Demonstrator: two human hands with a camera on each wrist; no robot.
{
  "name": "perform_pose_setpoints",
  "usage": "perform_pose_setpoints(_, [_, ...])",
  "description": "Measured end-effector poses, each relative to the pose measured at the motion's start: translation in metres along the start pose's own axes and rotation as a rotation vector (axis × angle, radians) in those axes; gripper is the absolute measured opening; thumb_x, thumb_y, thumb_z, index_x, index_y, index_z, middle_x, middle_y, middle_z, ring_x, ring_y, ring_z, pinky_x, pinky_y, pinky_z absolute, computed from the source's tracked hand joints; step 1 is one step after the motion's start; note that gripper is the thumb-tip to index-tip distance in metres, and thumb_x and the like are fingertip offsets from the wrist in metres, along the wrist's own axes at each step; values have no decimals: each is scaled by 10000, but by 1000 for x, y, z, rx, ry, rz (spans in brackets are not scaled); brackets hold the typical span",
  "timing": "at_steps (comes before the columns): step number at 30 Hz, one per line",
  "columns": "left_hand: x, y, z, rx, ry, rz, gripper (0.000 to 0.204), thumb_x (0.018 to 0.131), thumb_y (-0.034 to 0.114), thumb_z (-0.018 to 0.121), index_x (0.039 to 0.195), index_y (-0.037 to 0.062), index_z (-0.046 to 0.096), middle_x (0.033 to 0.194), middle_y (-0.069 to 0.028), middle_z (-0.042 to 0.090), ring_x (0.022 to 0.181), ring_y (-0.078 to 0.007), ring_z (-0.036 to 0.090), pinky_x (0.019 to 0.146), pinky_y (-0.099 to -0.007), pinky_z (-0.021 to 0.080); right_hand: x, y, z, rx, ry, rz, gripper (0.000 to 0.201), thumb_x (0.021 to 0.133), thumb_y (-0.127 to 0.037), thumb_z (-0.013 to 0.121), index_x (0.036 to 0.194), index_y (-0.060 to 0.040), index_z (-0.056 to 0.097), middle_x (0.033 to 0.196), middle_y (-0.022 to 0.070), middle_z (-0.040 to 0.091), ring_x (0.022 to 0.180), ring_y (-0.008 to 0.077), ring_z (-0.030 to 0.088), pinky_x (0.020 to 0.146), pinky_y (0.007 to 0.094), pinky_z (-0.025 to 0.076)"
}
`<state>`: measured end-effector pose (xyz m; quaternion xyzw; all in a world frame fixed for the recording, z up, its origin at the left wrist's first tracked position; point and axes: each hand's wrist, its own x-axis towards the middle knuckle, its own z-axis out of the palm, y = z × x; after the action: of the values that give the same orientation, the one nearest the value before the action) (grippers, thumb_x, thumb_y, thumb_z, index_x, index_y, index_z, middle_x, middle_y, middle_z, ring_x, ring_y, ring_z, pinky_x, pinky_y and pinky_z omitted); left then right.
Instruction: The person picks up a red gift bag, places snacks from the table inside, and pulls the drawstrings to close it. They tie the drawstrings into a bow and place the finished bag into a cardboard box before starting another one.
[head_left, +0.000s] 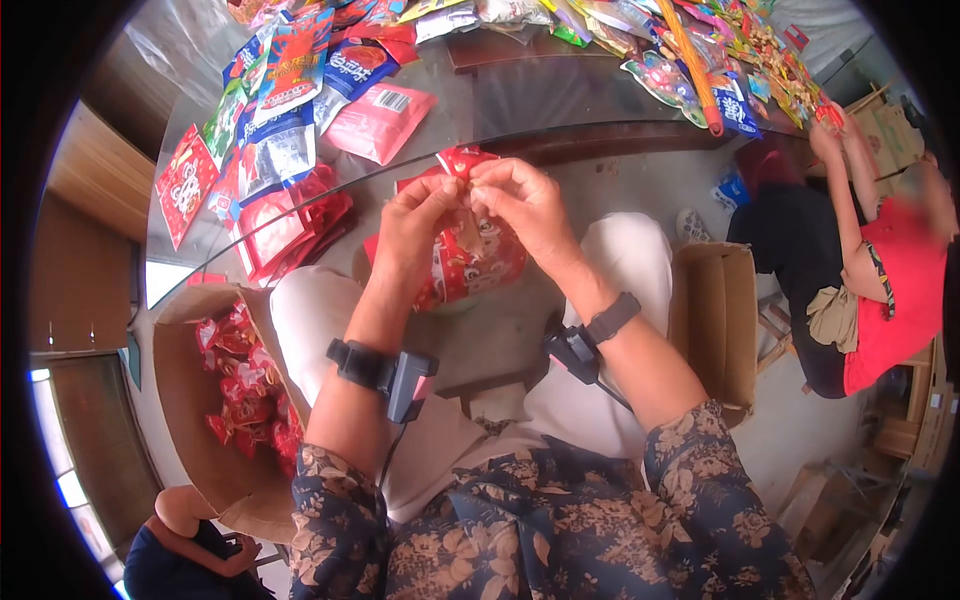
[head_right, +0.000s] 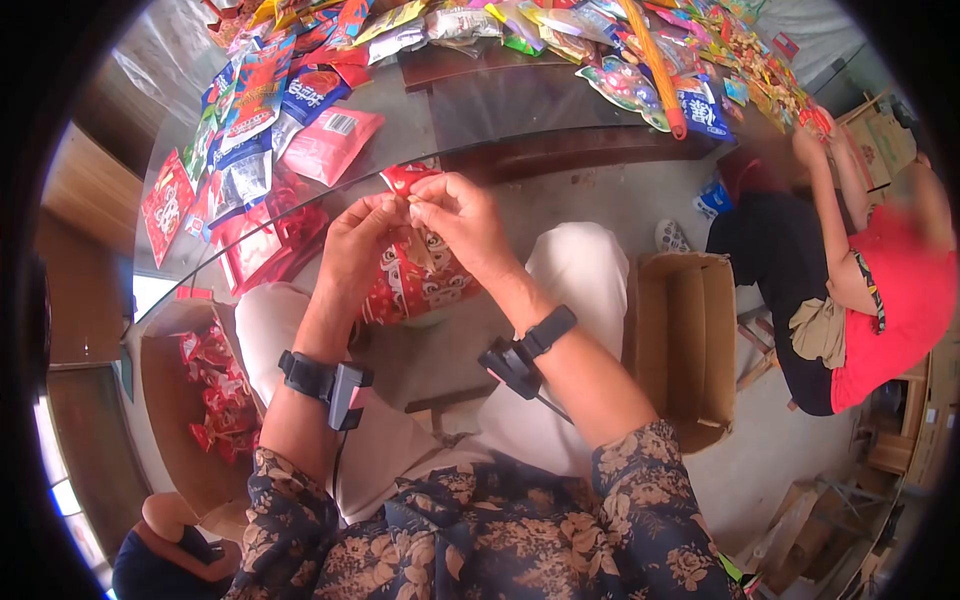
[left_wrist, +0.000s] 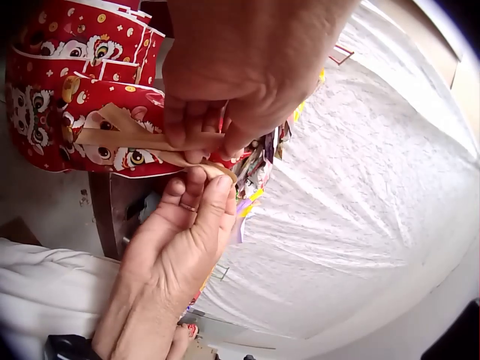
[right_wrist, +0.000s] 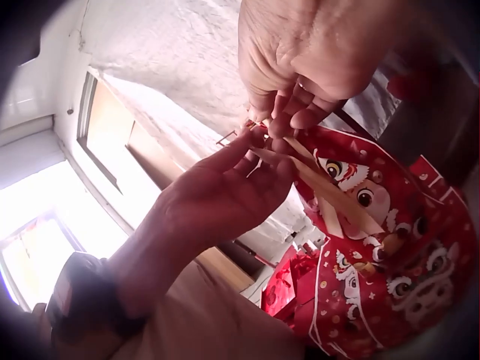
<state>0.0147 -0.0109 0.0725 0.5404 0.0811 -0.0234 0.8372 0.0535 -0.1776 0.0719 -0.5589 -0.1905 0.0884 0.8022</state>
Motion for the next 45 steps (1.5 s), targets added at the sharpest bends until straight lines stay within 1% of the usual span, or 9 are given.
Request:
perform_pose_setpoints(4, [-1, -7, 3, -137, 36, 44, 162, 960, 179, 631, 976, 19, 644, 922, -66, 679, 840, -137, 634, 774, -283, 507, 1, -3, -8, 163, -30, 225, 106, 945, -81, 611, 1022, -9, 603, 1047, 114, 657, 776, 122, 622, 732, 275, 522])
perform_pose_setpoints(11, [4, -10, 3, -272, -10, 57, 150, 982, 158, 581, 1053, 32, 619, 1016, -105, 683, 936, -204, 663, 877, -380, 522, 3, 1, -9, 317, -31, 233, 131, 954, -133, 621, 1012, -19, 589, 1041, 142, 680, 760, 130, 619, 713, 280, 525])
perform_pose_setpoints(14, [4, -11, 6, -298, 16, 40, 147, 971, 125, 593, 1069, 17, 612, 965, -95, 678, 913, -174, 657, 819, -316, 531, 4, -1, -6, 284, -47, 212, 123, 948, -120, 623, 1015, -20, 597, 1025, 126, 685, 742, 118, 611, 700, 267, 518])
perform_pose_setpoints(21, [4, -15, 0, -326, -55, 56, 171, 967, 81, 573, 1117, 1, 592, 1013, -99, 671, 927, -183, 655, 847, -325, 533, 1, -1, -7, 180, -62, 199, 120, 944, -112, 625, 1031, -31, 607, 976, 83, 687, 688, 93, 588, 647, 233, 485])
perform_pose_setpoints(24, [5, -18, -5, -254, -98, 62, 158, 980, 91, 551, 1108, 8, 594, 1039, -100, 670, 977, -196, 644, 914, -374, 513, -1, -1, -3, 87, -33, 158, 100, 940, -83, 615, 1017, -20, 609, 916, 72, 682, 698, 92, 612, 626, 228, 483])
perform_pose_setpoints(30, [0, -14, 0, -134, -41, 102, 139, 949, 62, 599, 1064, -3, 644, 1053, -82, 673, 981, -155, 630, 924, -310, 488, 0, 2, -2, -35, 18, 51, 67, 939, -56, 600, 994, -21, 611, 867, 47, 681, 706, 88, 631, 623, 218, 480])
perform_pose_setpoints(36, [-7, -14, 8, 497, 33, 432, 119, 884, 35, 660, 985, 8, 715, 939, -43, 693, 861, -135, 640, 811, -259, 487, 3, 8, -4, -64, 53, 69, 50, 953, -75, 601, 986, -40, 588, 876, 30, 669, 763, 87, 614, 701, 233, 490])
perform_pose_setpoints(42, [-8, -14, 7, 722, 101, 546, 116, 843, 27, 680, 953, 35, 718, 898, -63, 676, 827, -148, 650, 739, -278, 500, 3, 14, -1, -159, 29, 11, 44, 949, -37, 600, 990, -24, 596, 868, 32, 666, 743, 79, 611, 659, 219, 491])
perform_pose_setpoints(45, [-5, -17, 5, 722, 73, 520, 114, 906, -4, 631, 999, -9, 698, 952, -33, 664, 850, -105, 632, 769, -245, 520, 6, 13, -5, -243, 14, -38, 50, 949, -38, 599, 994, -18, 613, 877, 34, 667, 741, 78, 609, 657, 221, 496])
